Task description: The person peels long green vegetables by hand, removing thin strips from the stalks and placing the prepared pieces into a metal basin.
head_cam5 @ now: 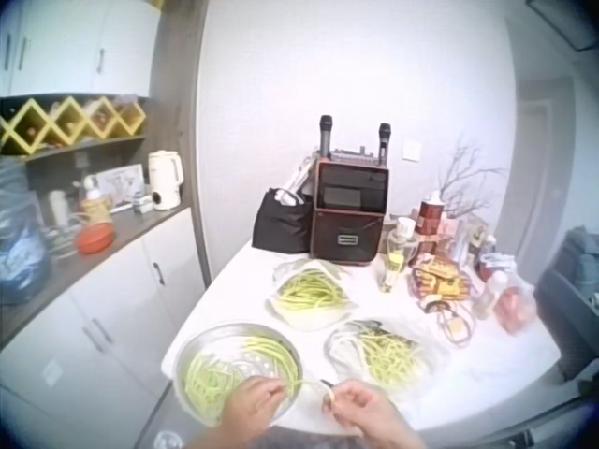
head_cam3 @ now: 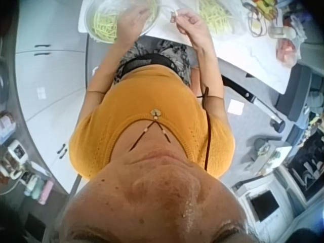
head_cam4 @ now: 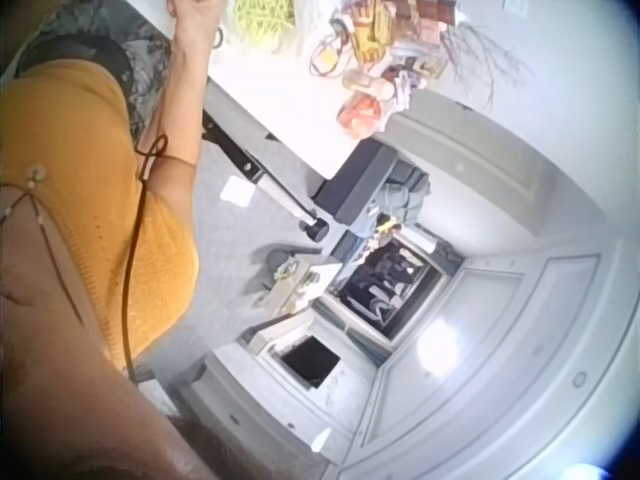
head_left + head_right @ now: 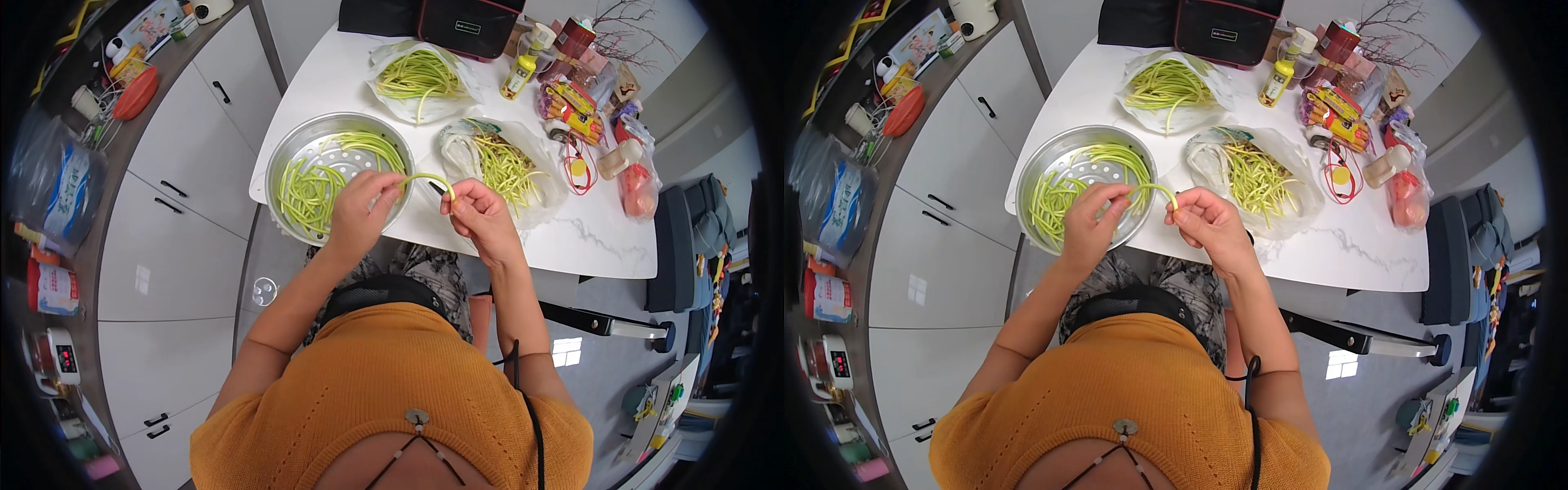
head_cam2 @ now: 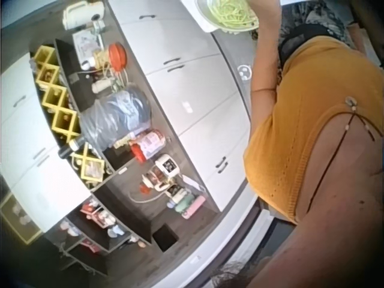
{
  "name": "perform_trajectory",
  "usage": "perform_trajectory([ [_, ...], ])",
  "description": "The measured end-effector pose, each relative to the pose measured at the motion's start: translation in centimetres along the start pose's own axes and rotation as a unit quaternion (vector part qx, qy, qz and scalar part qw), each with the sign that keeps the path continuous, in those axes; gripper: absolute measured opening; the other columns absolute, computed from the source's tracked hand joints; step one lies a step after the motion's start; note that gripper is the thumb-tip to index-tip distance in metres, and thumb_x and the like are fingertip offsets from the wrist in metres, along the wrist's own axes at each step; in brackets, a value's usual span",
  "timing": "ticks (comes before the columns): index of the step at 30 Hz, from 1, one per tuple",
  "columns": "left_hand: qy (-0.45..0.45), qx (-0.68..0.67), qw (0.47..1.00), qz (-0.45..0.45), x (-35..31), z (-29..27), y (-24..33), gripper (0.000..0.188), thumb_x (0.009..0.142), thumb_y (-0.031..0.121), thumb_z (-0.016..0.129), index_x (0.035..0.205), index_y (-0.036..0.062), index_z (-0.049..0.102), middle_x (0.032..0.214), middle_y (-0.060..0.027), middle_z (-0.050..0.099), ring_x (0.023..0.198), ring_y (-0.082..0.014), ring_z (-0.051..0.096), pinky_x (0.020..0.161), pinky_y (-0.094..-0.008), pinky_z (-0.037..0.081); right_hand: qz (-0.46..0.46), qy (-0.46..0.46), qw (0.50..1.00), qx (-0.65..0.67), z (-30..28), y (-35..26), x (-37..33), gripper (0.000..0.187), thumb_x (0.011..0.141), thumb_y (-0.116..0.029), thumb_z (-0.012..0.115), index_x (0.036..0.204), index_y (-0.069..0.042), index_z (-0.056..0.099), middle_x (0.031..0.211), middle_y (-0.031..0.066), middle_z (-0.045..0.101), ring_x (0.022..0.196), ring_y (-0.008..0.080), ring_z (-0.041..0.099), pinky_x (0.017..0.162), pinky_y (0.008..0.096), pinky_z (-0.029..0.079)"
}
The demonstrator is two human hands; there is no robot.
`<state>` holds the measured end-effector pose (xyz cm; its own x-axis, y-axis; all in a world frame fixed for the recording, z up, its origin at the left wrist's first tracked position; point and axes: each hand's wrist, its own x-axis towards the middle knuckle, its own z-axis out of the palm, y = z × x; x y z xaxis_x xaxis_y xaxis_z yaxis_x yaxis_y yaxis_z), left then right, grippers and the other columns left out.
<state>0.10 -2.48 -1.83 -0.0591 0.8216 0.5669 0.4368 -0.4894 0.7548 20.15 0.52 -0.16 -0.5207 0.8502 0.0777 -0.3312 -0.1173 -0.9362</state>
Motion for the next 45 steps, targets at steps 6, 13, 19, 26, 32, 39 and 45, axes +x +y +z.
perform_trajectory([
  [6, -0.023, -0.03, 0.999, -0.001, -1.2, 1.2, 0.8, 0.015, 0.078, 0.001, 0.061, 0.093, 0.0006, 0.059, 0.078, -0.0114, 0.057, 0.07, -0.0229, 0.056, 0.063, -0.0306, 0.045, -0.071, 0.066, 0.994, -0.045, 0.5, 0.4, 0.2, 0.025, 0.085, -0.02, 0.063, 0.101, -0.003, 0.057, 0.088, 0.0019, 0.059, 0.054, 0.0023, 0.041, 0.047, 0.0161, 0.031],
  [13, -0.047, -0.046, 0.997, -0.043, -1.5, 1.3, 1.0, 0.014, 0.078, 0.0, 0.06, 0.093, -0.0017, 0.06, 0.081, -0.0096, 0.059, 0.073, -0.0169, 0.057, 0.067, -0.0263, 0.045, -0.071, 0.084, 0.989, -0.094, 0.5, 0.1, -0.2, 0.037, 0.086, -0.021, 0.061, 0.119, -0.004, 0.055, 0.086, -0.0013, 0.056, 0.058, 0.0027, 0.043, 0.05, 0.0158, 0.033],
  [19, -0.046, -0.057, 0.996, -0.048, -1.4, 1.5, 1.2, 0.014, 0.079, 0.0, 0.06, 0.093, -0.0014, 0.059, 0.081, -0.0091, 0.059, 0.074, -0.0165, 0.057, 0.067, -0.0261, 0.044, -0.101, 0.086, 0.986, -0.1, 0.9, 0.4, -0.3, 0.032, 0.087, -0.018, 0.059, 0.116, -0.004, 0.058, 0.091, -0.0006, 0.053, 0.061, 0.0029, 0.044, 0.052, 0.016, 0.036],
  [26, -0.046, -0.047, 0.997, -0.045, -1.7, 1.5, 1.3, 0.014, 0.08, 0.001, 0.059, 0.094, -0.001, 0.059, 0.08, -0.009, 0.058, 0.072, -0.0168, 0.056, 0.067, -0.0263, 0.044, -0.123, 0.082, 0.974, -0.17, 0.9, 0.4, -0.3, 0.03, 0.087, -0.013, 0.057, 0.115, -0.003, 0.058, 0.099, 0.0013, 0.051, 0.067, 0.0041, 0.047, 0.059, 0.0172, 0.039],
  [32, -0.056, -0.043, 0.997, -0.019, -1.8, 1.6, 1.3, 0.013, 0.079, 0.001, 0.059, 0.093, -0.0005, 0.059, 0.079, -0.009, 0.058, 0.072, -0.0171, 0.056, 0.065, -0.0272, 0.044, -0.161, 0.12, 0.95, -0.237, 0.9, 0.5, -0.3, 0.021, 0.088, -0.01, 0.056, 0.104, -0.001, 0.063, 0.092, 0.0027, 0.056, 0.064, 0.0055, 0.048, 0.057, 0.018, 0.04],
  [39, -0.059, -0.063, 0.995, -0.051, -2.0, 1.9, 1.1, 0.013, 0.081, 0.002, 0.059, 0.093, -0.0007, 0.059, 0.08, -0.0072, 0.059, 0.072, -0.0145, 0.056, 0.067, -0.0257, 0.045, -0.192, 0.177, 0.909, -0.324, 1.2, 0.4, -0.1, 0.016, 0.087, -0.009, 0.057, 0.099, -0.001, 0.066, 0.085, 0.0063, 0.059, 0.063, 0.0088, 0.051, 0.056, 0.0204, 0.042],
  [45, -0.062, -0.143, 0.977, -0.144, -2.0, 2.0, 0.5, 0.013, 0.083, 0.003, 0.058, 0.096, -0.0007, 0.058, 0.083, -0.0028, 0.06, 0.075, -0.0087, 0.055, 0.072, -0.0229, 0.045, -0.187, 0.166, 0.819, -0.516, 1.1, 1.2, 0.0, 0.012, 0.087, -0.013, 0.055, 0.091, -0.004, 0.063, 0.078, 0.0111, 0.059, 0.062, 0.0252, 0.058, 0.055, 0.0318, 0.045],
])
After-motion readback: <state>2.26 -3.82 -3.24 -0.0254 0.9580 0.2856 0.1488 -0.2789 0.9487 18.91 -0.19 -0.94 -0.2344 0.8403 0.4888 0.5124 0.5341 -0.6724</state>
